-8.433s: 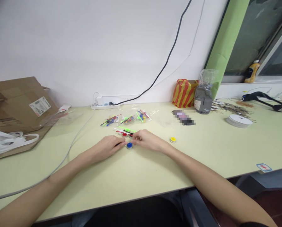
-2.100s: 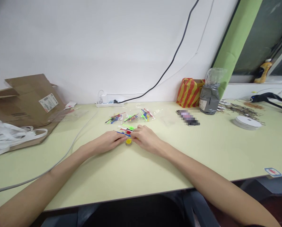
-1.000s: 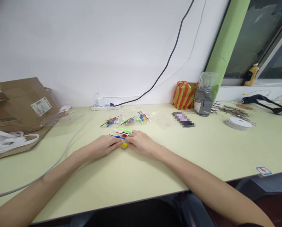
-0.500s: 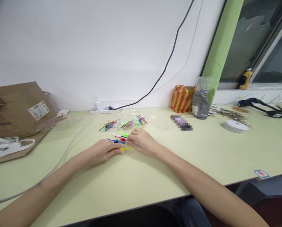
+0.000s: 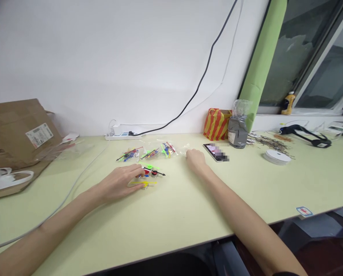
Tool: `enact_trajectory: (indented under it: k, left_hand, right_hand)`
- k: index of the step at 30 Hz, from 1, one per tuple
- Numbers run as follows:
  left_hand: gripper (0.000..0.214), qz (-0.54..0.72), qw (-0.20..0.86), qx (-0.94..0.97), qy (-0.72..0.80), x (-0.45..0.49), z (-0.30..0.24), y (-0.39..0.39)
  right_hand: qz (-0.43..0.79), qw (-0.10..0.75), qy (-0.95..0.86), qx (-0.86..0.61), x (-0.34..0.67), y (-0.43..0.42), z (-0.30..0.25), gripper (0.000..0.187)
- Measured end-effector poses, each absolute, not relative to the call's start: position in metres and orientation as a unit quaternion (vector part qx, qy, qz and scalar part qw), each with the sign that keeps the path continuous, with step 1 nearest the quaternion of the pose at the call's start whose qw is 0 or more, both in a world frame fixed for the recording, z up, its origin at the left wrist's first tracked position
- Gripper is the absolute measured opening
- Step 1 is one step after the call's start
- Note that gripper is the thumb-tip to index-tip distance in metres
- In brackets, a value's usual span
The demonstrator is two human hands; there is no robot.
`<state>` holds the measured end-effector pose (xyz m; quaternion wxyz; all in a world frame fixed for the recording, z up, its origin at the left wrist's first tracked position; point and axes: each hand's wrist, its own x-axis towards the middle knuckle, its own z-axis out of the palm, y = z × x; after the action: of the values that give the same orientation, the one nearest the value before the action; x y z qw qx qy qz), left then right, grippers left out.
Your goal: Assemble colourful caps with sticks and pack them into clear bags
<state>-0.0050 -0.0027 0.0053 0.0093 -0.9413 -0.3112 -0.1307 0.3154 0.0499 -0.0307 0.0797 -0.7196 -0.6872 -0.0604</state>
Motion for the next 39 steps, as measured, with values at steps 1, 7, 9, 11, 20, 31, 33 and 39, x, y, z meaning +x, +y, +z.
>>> enact_trajectory:
  k: [1, 7, 9, 11, 20, 31, 33, 39]
  left_hand:
    - [0.012, -0.138, 0.015, -0.944, -0.300, -0.004, 0.005, -0.002]
    - [0.025, -0.229, -0.007, -0.931, -0.283, 0.003, -0.001, -0.002]
    - [0.028, -0.272, -0.069, -0.914, -0.294, 0.007, -0.002, -0.006]
    - [0.036, -0.317, -0.154, -0.883, -0.311, 0.011, -0.003, -0.011]
    - [0.057, -0.437, -0.337, -0.786, -0.279, 0.018, 0.003, -0.021]
    - [0.040, -0.454, 0.107, -0.836, -0.287, -0.009, -0.002, 0.007]
    - [0.039, -0.452, 0.147, -0.834, -0.281, -0.011, -0.003, 0.012]
    - [0.025, -0.451, 0.182, -0.828, -0.280, -0.011, -0.007, 0.018]
  right_hand:
    - [-0.067, 0.087, -0.680, -0.725, 0.314, 0.050, -0.028, 0.027]
    - [-0.136, 0.233, -0.652, -0.708, 0.296, 0.034, -0.004, 0.028]
    - [-0.164, 0.391, -0.665, -0.615, 0.278, 0.017, 0.000, 0.023]
    - [-0.154, 0.484, -0.716, -0.479, 0.255, -0.002, 0.000, 0.019]
    - [-0.138, 0.397, -0.878, -0.229, 0.204, -0.032, -0.018, 0.031]
    - [-0.154, 0.490, -0.824, -0.238, 0.219, -0.030, -0.013, 0.049]
    - [-0.158, 0.481, -0.832, -0.228, 0.219, -0.029, -0.014, 0.050]
    - [-0.161, 0.469, -0.842, -0.212, 0.220, -0.030, -0.015, 0.054]
